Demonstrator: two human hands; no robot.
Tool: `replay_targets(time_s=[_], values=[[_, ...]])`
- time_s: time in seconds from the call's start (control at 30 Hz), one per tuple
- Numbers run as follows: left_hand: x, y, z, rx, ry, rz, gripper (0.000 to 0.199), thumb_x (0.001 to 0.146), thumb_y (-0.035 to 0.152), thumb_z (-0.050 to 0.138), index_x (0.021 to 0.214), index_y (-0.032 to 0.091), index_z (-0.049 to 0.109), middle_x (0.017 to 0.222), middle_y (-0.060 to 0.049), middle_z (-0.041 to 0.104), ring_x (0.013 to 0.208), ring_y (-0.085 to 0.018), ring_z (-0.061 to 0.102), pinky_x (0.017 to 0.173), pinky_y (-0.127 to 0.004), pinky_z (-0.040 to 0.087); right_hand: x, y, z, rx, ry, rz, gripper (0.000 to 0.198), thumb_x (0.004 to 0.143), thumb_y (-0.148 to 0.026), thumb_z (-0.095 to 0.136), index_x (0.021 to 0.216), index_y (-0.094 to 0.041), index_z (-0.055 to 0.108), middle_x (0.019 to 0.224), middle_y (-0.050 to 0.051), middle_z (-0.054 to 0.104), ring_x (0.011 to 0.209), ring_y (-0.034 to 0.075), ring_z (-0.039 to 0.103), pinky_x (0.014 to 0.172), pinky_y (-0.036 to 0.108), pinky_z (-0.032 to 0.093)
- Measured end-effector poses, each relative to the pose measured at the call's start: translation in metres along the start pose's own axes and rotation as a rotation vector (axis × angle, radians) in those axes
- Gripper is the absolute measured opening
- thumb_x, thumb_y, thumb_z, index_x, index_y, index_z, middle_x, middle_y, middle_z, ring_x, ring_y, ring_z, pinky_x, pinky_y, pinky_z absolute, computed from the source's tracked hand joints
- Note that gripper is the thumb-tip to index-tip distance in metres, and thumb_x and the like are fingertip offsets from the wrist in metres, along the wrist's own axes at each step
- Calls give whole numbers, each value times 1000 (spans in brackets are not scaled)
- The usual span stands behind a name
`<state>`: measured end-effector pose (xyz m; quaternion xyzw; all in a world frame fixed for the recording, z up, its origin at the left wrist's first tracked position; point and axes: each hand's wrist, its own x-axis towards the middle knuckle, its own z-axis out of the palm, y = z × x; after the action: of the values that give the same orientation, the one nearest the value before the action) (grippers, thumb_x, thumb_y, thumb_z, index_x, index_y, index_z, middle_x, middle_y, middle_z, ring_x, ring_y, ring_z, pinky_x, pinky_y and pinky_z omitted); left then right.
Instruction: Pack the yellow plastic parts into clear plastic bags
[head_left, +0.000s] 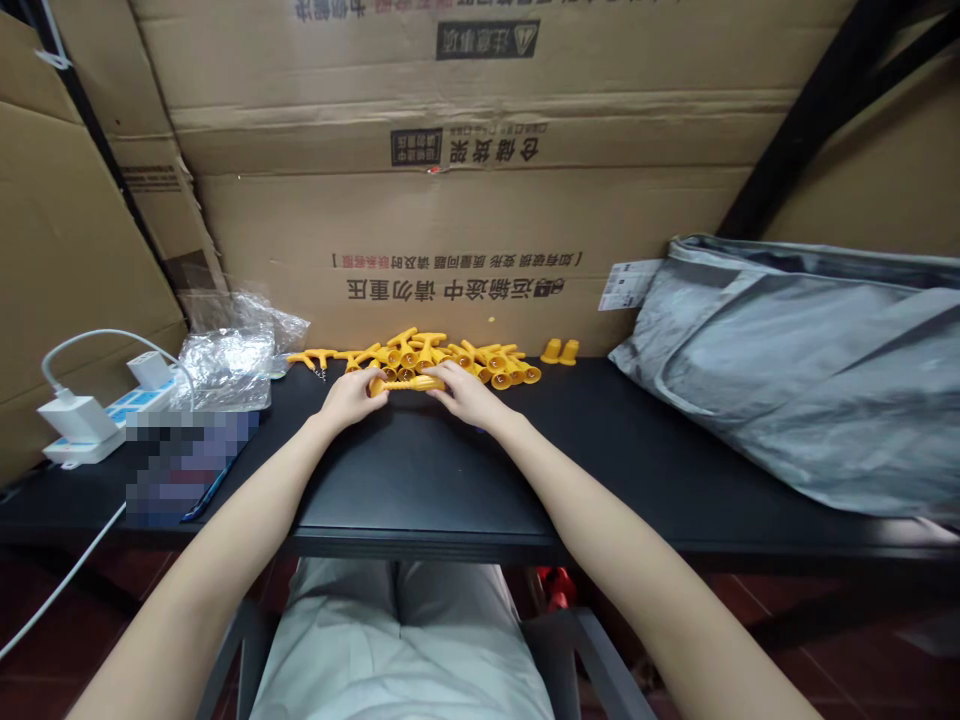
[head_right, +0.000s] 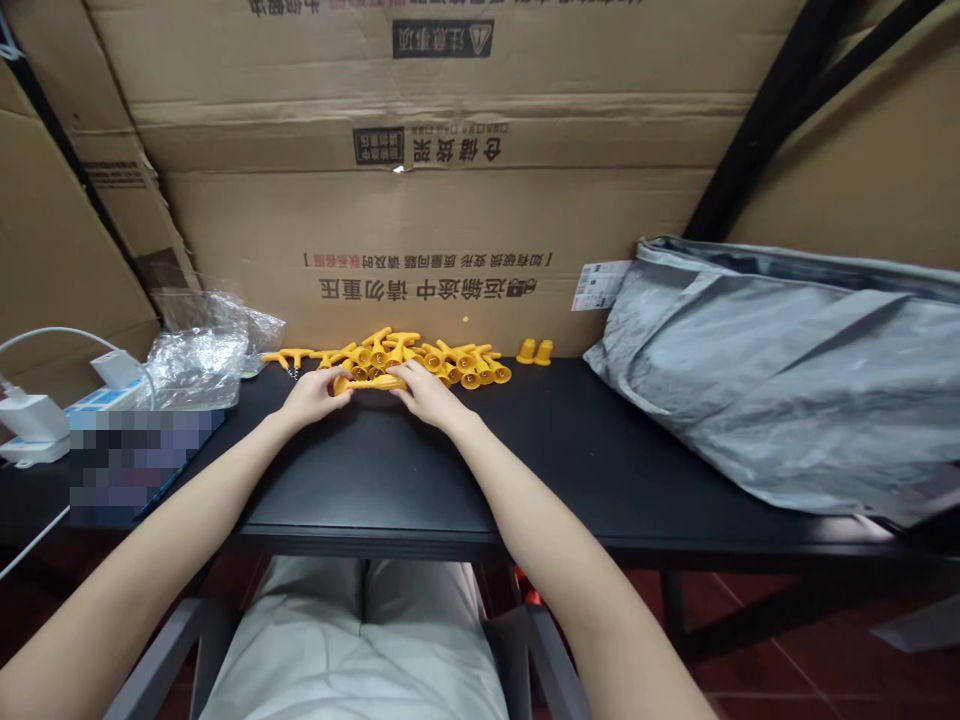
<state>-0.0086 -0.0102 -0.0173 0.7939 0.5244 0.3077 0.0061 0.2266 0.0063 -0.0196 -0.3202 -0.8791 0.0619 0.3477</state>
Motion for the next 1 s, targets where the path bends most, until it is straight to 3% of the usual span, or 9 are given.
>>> replay_targets(time_s=[0.17,0.27,0.4,0.5,0.8,0.9,1.0], values=[[1,-3,0,14,27,-13,27,74,30,57,97,19,65,69,0,62,61,-14,55,60,-23,40,0,5,-3,227,-14,165,41,80,-22,59,118,-17,47,110,12,57,82,19,60,80,42,50],[1,-5,1,11,47,-6,27,73,30,57,97,19,64,67,1,60,59,-13,53,59,-22,39,0,8,-6,408,-9,216,36,77,-25,62,111,-19,48,117,12,54,81,17,61,79,41,51],[1,-7,1,-16,56,33,25,73,29,58,95,19,64,67,1,59,58,-12,52,59,-22,39,1,10,-7,563,-9,296,32,76,-31,63,102,-18,51,111,12,58,73,16,64,79,41,52],[1,-7,1,-30,64,37,25,72,28,58,94,18,65,66,1,58,58,-11,51,59,-22,39,1,8,-6,572,1,312,31,76,-33,62,101,-17,53,109,13,59,71,17,64,78,42,52],[3,-12,5,-224,27,-34,26,70,33,59,89,16,64,53,5,51,50,-9,45,53,-21,36,1,6,-13,454,26,147,30,77,-25,61,106,-23,54,115,7,58,93,19,63,93,46,45],[4,-13,5,-239,29,-41,26,70,34,59,89,16,64,53,5,51,50,-9,45,53,-21,36,1,7,-13,481,32,178,31,77,-30,63,105,-21,54,116,9,57,87,20,64,90,46,47],[3,-11,2,-167,50,-10,26,70,32,59,91,17,64,54,5,50,50,-9,44,53,-21,35,2,7,-10,538,21,246,32,79,-39,60,103,-19,52,102,10,61,75,20,66,82,45,50]])
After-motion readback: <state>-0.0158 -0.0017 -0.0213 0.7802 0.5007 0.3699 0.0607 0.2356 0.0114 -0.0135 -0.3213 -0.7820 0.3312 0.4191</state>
